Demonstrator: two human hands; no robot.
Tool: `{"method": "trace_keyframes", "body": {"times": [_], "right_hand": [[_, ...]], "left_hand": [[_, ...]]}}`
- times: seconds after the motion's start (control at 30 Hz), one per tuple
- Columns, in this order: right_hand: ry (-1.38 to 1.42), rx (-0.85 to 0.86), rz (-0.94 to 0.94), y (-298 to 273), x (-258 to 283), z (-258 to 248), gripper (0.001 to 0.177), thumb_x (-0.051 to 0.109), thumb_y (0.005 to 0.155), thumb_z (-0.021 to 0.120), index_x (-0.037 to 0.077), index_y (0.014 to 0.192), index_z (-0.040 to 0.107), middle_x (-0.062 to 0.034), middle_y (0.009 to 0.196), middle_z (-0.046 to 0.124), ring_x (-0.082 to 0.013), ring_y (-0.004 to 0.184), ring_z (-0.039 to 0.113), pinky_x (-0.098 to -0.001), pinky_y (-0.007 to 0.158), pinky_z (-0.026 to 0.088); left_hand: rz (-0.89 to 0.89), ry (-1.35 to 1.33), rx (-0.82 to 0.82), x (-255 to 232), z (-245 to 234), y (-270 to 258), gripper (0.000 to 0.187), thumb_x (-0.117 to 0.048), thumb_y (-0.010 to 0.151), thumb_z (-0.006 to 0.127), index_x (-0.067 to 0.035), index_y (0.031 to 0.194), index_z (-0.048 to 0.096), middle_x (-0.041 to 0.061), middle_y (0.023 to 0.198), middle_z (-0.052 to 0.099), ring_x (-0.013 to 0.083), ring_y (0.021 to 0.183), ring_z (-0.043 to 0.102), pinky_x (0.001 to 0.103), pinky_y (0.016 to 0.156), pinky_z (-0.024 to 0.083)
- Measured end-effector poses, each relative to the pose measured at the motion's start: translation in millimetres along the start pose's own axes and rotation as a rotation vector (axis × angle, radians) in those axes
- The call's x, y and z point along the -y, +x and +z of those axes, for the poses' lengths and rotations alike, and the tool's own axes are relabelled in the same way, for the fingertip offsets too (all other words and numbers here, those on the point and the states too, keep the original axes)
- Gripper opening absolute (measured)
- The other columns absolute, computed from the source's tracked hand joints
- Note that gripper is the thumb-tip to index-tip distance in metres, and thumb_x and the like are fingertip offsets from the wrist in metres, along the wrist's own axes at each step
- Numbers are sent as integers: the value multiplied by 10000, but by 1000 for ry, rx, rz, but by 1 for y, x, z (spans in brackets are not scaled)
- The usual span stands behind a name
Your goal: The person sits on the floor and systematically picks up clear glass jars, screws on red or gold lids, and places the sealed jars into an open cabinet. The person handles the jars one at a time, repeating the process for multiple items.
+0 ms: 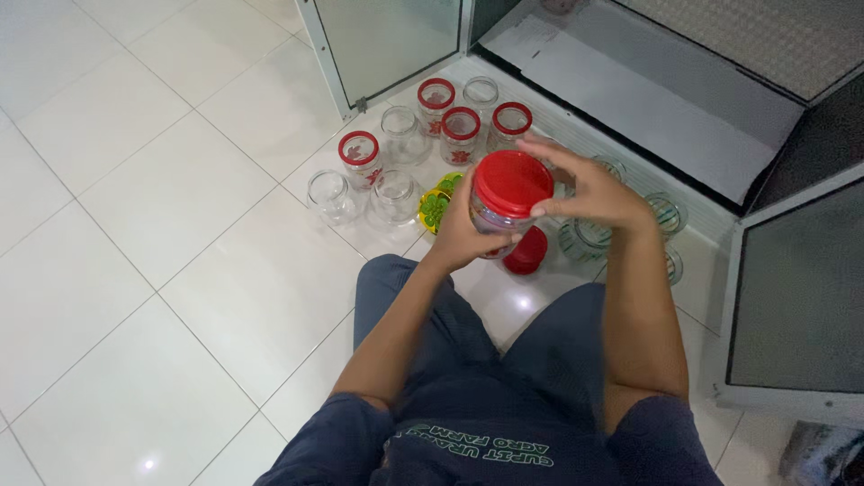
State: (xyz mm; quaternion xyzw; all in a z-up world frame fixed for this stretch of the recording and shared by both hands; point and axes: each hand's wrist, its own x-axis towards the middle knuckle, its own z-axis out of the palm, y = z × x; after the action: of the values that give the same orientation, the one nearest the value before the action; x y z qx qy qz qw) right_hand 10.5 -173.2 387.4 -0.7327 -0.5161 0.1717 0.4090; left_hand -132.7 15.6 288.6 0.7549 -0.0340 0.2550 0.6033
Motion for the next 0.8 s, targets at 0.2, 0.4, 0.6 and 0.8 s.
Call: {"method": "trace_keyframes", "body": {"times": [0.2, 0.4, 0.6, 0.8], "right_hand": [[64, -149, 353, 8, 11, 27, 1264, 428, 522, 913, 230, 1596, 278, -170, 1596, 398, -359, 1437, 429, -516, 1041, 497], [75, -256, 310, 8, 0, 53, 1276, 433, 598, 937, 104, 1634, 269, -254, 1570, 454, -393, 1421, 499, -499, 1180, 382], [143, -315, 444, 15, -35, 74, 1141, 357, 613, 938, 30, 1565, 401, -221, 1494, 557, -352, 1408, 531, -478, 1185, 389], [325, -388, 238, 30, -55, 66, 1136, 286, 617, 954, 10, 1538, 350, -190, 1503, 529, -314, 1406, 516, -452, 1176, 403]], "left_hand": [[5, 16, -56, 9, -12, 2, 1263, -349, 615, 960, -15, 1611, 261, 208, 1541, 477, 344, 1448, 496, 456, 1213, 394], [73, 73, -107, 18, -19, 8, 1253, -334, 636, 957, -19, 1616, 243, 217, 1543, 455, 362, 1448, 489, 470, 1202, 409], [72, 24, -73, 29, -18, 26, 1264, -344, 636, 959, -17, 1608, 220, 236, 1540, 415, 383, 1456, 447, 482, 1197, 391], [169, 97, -124, 51, 1, 52, 1204, -291, 657, 927, -24, 1622, 258, 230, 1585, 426, 391, 1504, 432, 493, 1255, 367]]}}
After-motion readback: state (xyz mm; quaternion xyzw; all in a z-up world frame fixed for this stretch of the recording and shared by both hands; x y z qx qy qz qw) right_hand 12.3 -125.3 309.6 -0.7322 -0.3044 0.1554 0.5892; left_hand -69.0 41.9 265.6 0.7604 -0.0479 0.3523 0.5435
